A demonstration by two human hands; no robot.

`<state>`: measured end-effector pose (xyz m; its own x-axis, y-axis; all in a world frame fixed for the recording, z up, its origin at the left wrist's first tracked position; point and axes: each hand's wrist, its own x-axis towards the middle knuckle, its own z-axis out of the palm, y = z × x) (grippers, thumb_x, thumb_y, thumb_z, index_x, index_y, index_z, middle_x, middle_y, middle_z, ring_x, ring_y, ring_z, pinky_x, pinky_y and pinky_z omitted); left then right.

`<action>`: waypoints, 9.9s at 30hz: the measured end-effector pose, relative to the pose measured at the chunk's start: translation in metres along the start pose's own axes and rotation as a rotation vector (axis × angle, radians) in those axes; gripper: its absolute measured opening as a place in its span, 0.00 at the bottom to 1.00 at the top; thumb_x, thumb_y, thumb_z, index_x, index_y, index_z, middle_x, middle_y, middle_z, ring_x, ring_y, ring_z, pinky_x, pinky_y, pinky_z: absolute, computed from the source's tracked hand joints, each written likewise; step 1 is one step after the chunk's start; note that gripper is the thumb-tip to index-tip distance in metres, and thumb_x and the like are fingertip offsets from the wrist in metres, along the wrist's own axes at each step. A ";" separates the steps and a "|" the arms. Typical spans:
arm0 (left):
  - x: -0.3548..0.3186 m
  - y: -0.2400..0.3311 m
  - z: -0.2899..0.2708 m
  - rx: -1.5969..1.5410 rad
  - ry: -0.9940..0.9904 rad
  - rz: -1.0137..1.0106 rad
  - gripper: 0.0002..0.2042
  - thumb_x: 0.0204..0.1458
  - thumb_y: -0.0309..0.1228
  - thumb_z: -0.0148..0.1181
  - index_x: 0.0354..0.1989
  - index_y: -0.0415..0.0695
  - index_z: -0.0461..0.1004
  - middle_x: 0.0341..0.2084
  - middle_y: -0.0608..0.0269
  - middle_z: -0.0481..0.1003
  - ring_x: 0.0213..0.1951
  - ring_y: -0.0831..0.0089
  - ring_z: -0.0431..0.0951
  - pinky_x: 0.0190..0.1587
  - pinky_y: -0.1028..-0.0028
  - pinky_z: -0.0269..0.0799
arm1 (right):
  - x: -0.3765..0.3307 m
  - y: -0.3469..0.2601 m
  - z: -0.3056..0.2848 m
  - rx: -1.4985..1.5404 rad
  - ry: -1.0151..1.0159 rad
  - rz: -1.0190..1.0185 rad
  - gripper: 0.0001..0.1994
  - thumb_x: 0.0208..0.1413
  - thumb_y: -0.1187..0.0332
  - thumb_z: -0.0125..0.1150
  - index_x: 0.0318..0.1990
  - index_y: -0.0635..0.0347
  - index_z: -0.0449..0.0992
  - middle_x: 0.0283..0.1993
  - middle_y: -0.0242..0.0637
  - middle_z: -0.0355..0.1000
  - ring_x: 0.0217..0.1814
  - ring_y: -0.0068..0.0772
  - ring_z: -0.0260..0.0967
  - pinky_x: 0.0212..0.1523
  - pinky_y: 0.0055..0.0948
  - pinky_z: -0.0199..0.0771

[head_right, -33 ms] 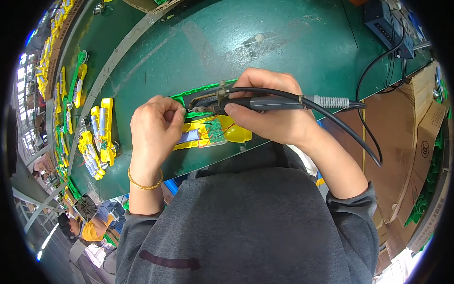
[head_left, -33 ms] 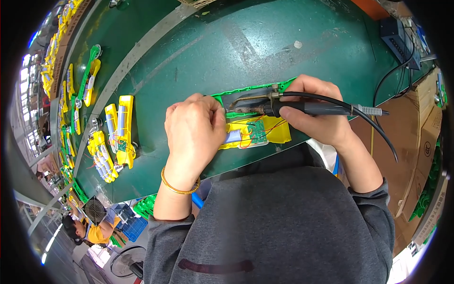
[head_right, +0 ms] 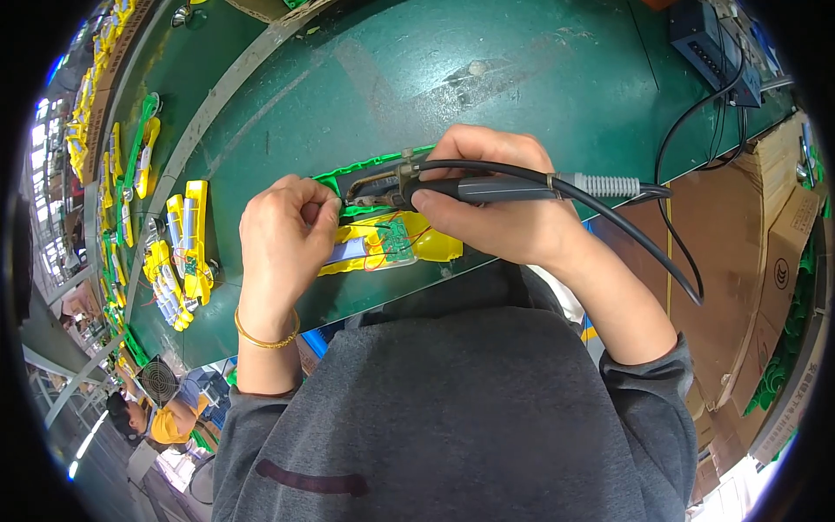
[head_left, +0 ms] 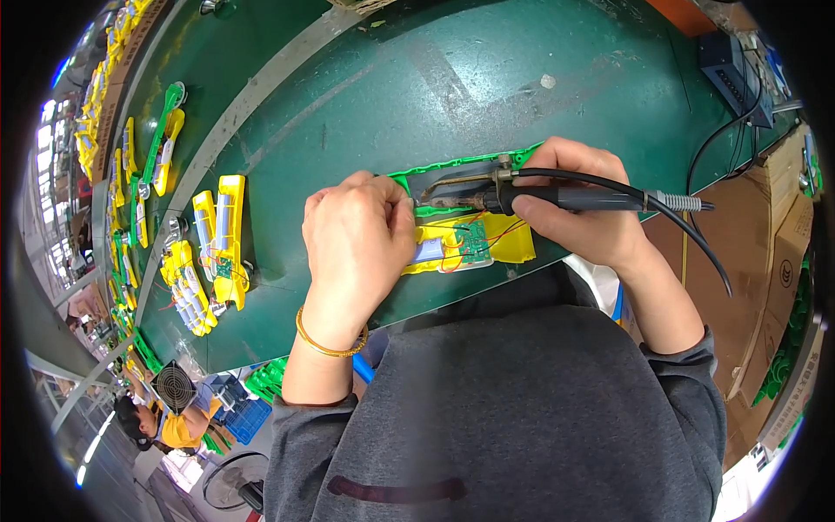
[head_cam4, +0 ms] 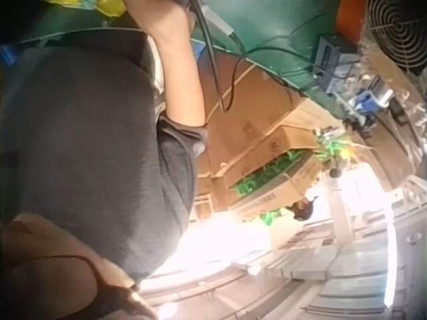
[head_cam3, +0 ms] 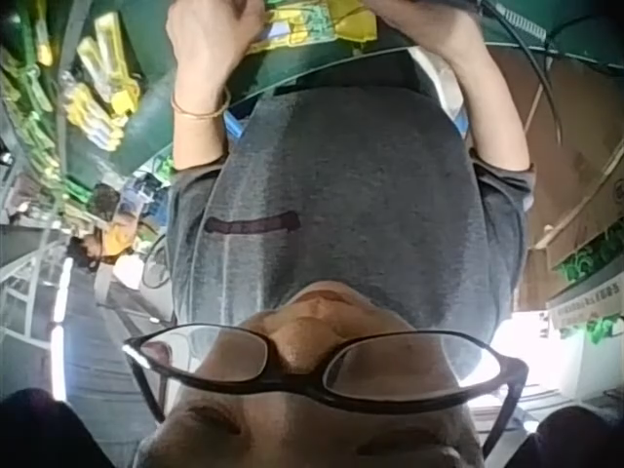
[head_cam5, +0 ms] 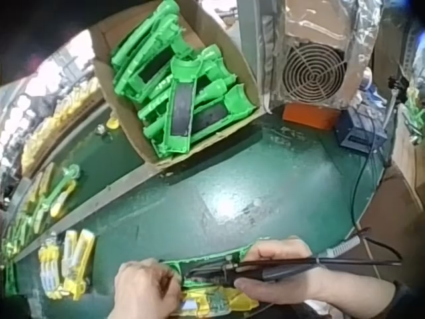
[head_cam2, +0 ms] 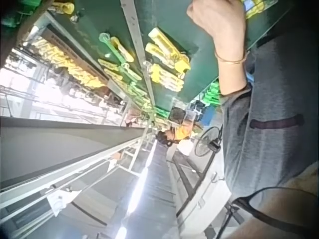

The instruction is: Soldering electronic components and assembling solar-powered flashlights on a factory assembly line.

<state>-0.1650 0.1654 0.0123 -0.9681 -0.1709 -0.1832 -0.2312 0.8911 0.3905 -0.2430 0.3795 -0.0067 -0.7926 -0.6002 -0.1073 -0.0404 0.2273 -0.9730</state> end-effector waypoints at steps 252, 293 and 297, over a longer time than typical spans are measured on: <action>-0.013 0.051 0.016 0.107 0.523 0.316 0.22 0.43 0.36 0.66 0.46 0.41 0.71 0.46 0.53 0.71 0.47 0.56 0.72 0.58 0.52 0.53 | -0.018 -0.005 -0.045 0.725 0.351 -0.101 0.13 0.55 0.62 0.57 0.40 0.62 0.65 0.34 0.39 0.70 0.32 0.30 0.71 0.31 0.31 0.74; 0.016 0.077 0.037 -0.120 0.244 0.302 0.05 0.39 0.23 0.64 0.26 0.44 0.76 0.24 0.65 0.69 0.31 0.66 0.69 0.43 0.66 0.61 | -0.014 -0.005 -0.112 -0.091 0.005 -0.021 0.09 0.36 0.77 0.64 0.26 0.61 0.70 0.22 0.28 0.67 0.23 0.17 0.62 0.24 0.20 0.59; 0.018 0.078 0.036 -0.096 0.225 0.309 0.05 0.40 0.23 0.64 0.26 0.44 0.75 0.25 0.65 0.68 0.32 0.65 0.69 0.44 0.65 0.61 | -0.011 -0.007 -0.111 -0.052 -0.023 0.013 0.09 0.36 0.76 0.65 0.26 0.61 0.70 0.21 0.27 0.67 0.22 0.16 0.61 0.23 0.20 0.58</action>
<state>-0.1969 0.2472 0.0071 -0.9880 0.0014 0.1543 0.0764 0.8734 0.4810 -0.3017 0.4695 0.0239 -0.7793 -0.6139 -0.1255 -0.0616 0.2743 -0.9597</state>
